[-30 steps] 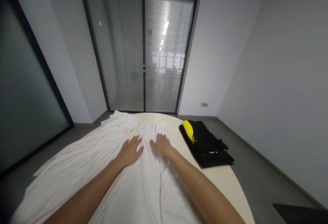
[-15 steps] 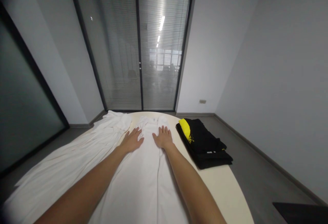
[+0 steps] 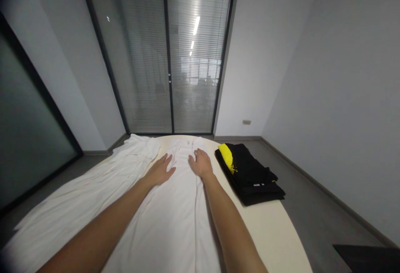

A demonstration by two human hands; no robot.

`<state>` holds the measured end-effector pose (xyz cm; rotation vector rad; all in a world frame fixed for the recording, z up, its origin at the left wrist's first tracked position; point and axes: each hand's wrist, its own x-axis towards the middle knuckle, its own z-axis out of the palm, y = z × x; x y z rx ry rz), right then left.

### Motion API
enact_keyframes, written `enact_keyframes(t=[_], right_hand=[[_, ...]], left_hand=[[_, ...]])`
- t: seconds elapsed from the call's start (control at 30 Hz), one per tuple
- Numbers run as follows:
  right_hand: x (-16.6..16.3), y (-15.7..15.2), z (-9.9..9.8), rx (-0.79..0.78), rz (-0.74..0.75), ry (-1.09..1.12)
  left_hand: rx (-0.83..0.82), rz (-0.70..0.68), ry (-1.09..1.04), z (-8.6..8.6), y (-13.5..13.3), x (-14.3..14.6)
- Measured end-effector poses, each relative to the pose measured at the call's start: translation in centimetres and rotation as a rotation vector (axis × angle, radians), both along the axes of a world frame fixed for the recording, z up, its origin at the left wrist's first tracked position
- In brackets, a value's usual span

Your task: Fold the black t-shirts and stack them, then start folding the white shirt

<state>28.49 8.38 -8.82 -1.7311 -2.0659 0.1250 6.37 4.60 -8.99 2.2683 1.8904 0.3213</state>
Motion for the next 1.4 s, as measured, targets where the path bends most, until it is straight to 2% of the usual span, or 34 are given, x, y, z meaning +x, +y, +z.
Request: enact_keyframes(t=[0.2, 0.3, 0.43, 0.53, 0.6, 0.73, 1.13, 1.27, 1.4], right_hand=[[-1.5, -3.8, 2.0, 0.077, 0.052, -0.133], [-2.5, -7.2, 2.5, 0.048, -0.020, -0.158], [-3.0, -12.4, 2.5, -0.181, -0.139, -0.178], [-2.6, -15.3, 2.0, -0.372, -0.101, -0.177], [-2.3, -16.2, 1.6, -0.421, -0.069, -0.178], [-2.0, -15.9, 1.1, -0.416, -0.067, -0.171], [-1.8, -10.2, 0.9, -0.357, -0.039, -0.160], [-1.6, -10.5, 1.5, -0.293, -0.009, -0.133], [-1.1, -12.9, 2.6, -0.299, 0.108, -0.149]], left_hand=[[-0.003, 0.004, -0.028, 0.7, -5.2, -1.8], [-0.014, 0.016, -0.027, 1.3, -8.2, -2.1], [-0.021, 0.033, 0.034, 1.7, -11.7, -1.6], [-0.002, 0.023, 0.107, 1.5, -13.1, -0.7], [0.019, 0.034, 0.140, 1.1, -13.4, -0.2], [0.050, 0.051, 0.167, 0.5, -12.4, 0.1], [0.100, 0.094, 0.151, 0.0, -6.8, -0.2], [0.097, 0.089, 0.143, 0.2, -7.6, -0.5], [0.072, 0.076, 0.127, 0.8, -10.4, -0.8]])
